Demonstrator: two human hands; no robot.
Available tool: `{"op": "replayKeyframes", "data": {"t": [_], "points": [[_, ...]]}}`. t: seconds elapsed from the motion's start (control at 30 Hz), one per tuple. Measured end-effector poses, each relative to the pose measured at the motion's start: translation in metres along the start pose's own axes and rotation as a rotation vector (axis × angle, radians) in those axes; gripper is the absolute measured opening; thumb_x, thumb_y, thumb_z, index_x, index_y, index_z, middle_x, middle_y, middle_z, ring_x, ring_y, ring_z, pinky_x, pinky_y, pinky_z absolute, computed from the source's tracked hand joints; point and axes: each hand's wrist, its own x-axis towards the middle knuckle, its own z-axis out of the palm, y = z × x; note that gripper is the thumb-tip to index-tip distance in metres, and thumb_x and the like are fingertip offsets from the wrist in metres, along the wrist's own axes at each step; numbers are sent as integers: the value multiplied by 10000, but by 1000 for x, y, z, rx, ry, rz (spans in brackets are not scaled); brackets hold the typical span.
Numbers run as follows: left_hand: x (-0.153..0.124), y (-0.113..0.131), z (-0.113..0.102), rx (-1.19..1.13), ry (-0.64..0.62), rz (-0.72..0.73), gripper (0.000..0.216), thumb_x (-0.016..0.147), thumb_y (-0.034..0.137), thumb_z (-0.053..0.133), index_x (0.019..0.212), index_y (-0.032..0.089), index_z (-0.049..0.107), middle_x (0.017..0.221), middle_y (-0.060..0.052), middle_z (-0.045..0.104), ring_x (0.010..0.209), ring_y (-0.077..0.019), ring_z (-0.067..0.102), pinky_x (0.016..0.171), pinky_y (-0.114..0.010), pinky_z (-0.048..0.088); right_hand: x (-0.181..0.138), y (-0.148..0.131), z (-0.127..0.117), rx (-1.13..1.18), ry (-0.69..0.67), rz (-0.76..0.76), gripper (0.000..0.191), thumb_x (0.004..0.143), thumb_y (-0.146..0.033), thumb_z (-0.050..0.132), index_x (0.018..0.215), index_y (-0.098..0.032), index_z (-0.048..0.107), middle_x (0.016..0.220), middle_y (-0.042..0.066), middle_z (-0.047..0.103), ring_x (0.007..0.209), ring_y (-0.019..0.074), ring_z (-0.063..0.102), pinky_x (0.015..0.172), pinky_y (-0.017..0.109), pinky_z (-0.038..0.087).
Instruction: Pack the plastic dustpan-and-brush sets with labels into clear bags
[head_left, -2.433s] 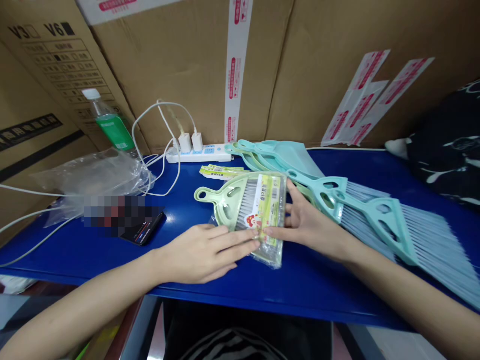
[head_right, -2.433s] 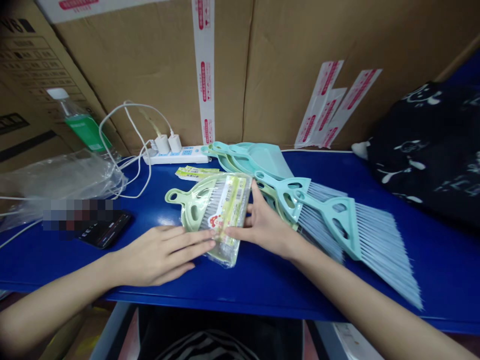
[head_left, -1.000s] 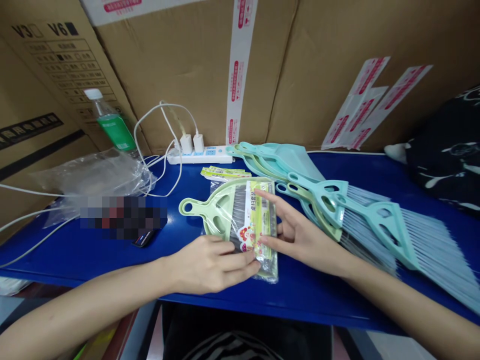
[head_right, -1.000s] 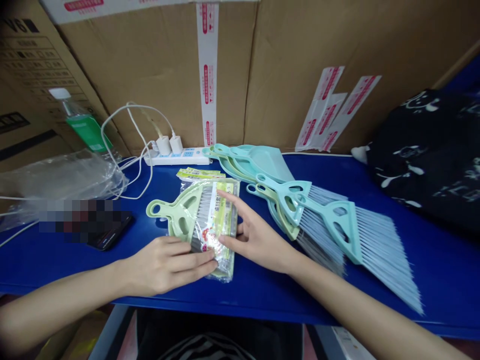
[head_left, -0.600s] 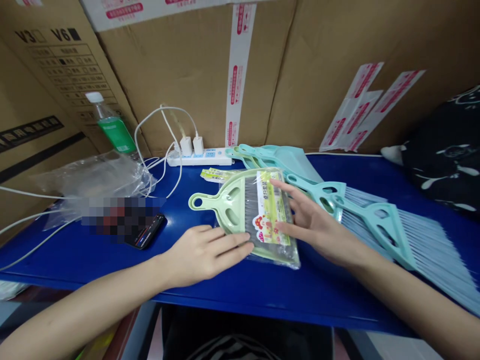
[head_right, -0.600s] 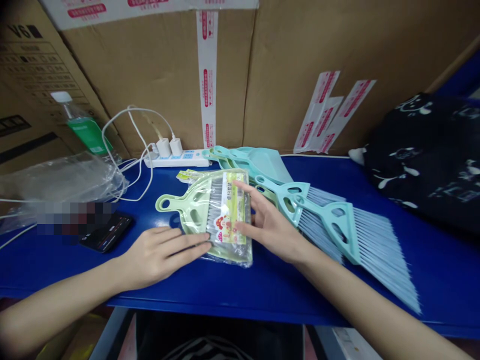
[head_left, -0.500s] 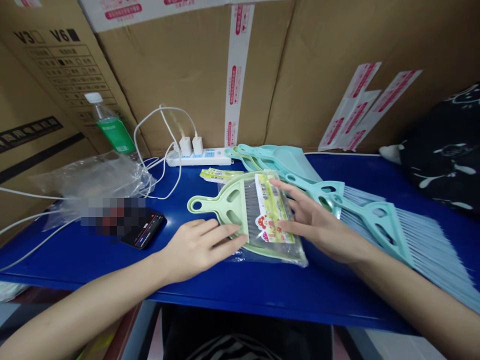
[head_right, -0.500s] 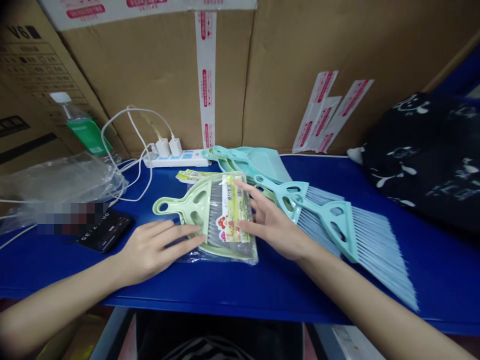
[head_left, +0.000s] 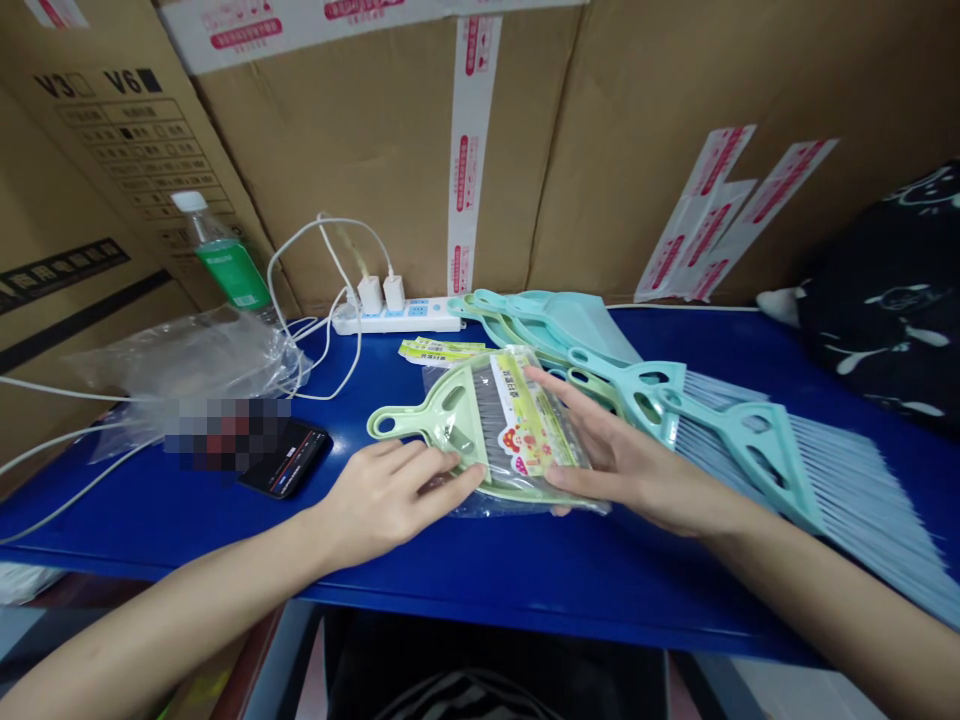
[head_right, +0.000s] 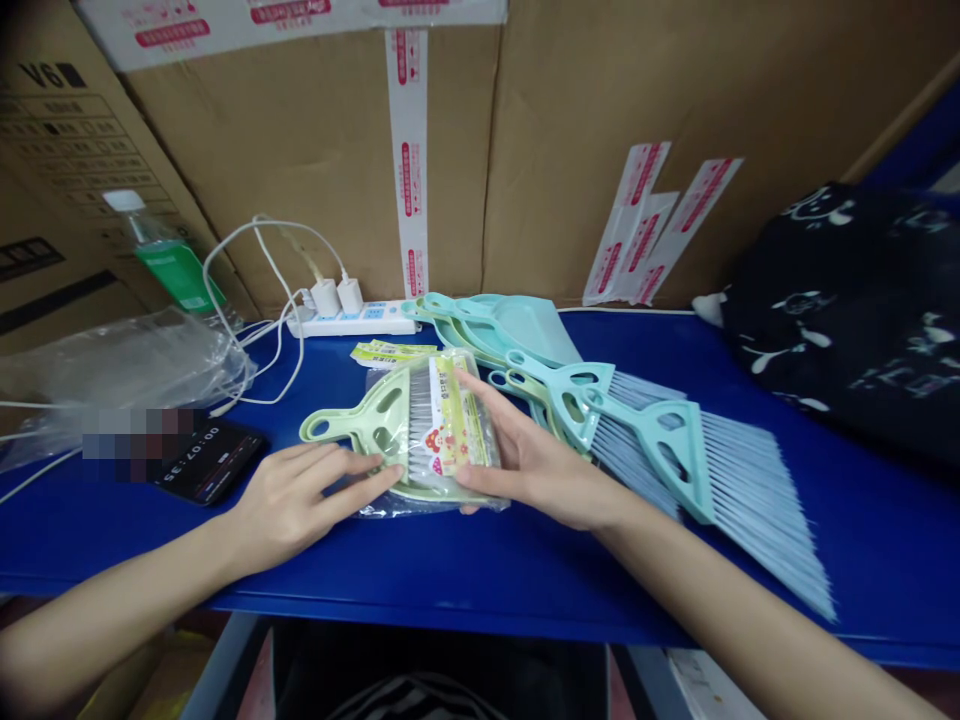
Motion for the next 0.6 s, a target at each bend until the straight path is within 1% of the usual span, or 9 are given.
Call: {"op": "replayKeyframes", "data": {"t": [0.07,0.13,0.23,0.33,0.4,0.47,0.53,0.6], "points": [[0,0,0,4,11,2,244,966,72,419,1123,176,573,860,-4,717,636,-108,628,548,-240,486,1,1,0,12,7,-18,968,727,-301,763,1524,-330,214,1585,46,316,1464,278,219,1126,481,372],[0,-1,1,-9,23,-19,248,964,76,420,1133,181,568,880,-9,717,654,-109,638,571,-235,506,1,0,0,11,21,-33,937,724,-299,765,1509,-317,255,1580,50,329,1464,279,217,1127,469,371],[0,-1,2,-35,35,-72,267,948,86,439,1165,185,560,948,-33,712,735,-118,663,632,-230,535,-1,-7,-3,-40,50,-54,864,732,-323,761,1479,-279,328,1566,63,359,1471,287,183,1117,448,390],[-1,-1,3,-54,47,-119,295,924,89,471,1192,175,557,1051,-72,692,843,-128,673,691,-215,549,-5,-19,-9,-123,136,-105,840,726,-331,760,1465,-269,365,1573,56,350,1467,304,197,1107,424,411],[-3,-1,4,-69,44,-138,308,917,92,479,1205,171,556,1072,-77,684,890,-128,670,730,-209,556,-8,-27,-15,-163,193,-108,848,719,-329,759,1468,-263,366,1568,62,360,1428,322,305,1085,418,441],[-4,-1,5,-73,22,-136,315,917,97,471,1208,176,560,1051,-68,686,883,-126,670,740,-213,562,-10,-33,-21,-171,241,-86,871,720,-323,751,1484,-260,338,1531,80,419,1343,325,449,1043,418,487],[-5,-2,5,-65,-16,-122,310,920,110,459,1198,185,573,1028,-61,689,851,-129,673,714,-221,566,-10,-38,-28,-171,289,-65,930,712,-322,742,1514,-276,273,1461,92,507,1230,319,567,975,430,544],[-5,-2,5,-56,-55,-107,297,925,119,447,1176,188,590,1018,-62,690,827,-135,676,684,-232,566,-11,-42,-37,-191,342,-54,990,703,-318,732,1539,-299,201,1392,94,575,1156,316,621,923,441,576]]}}
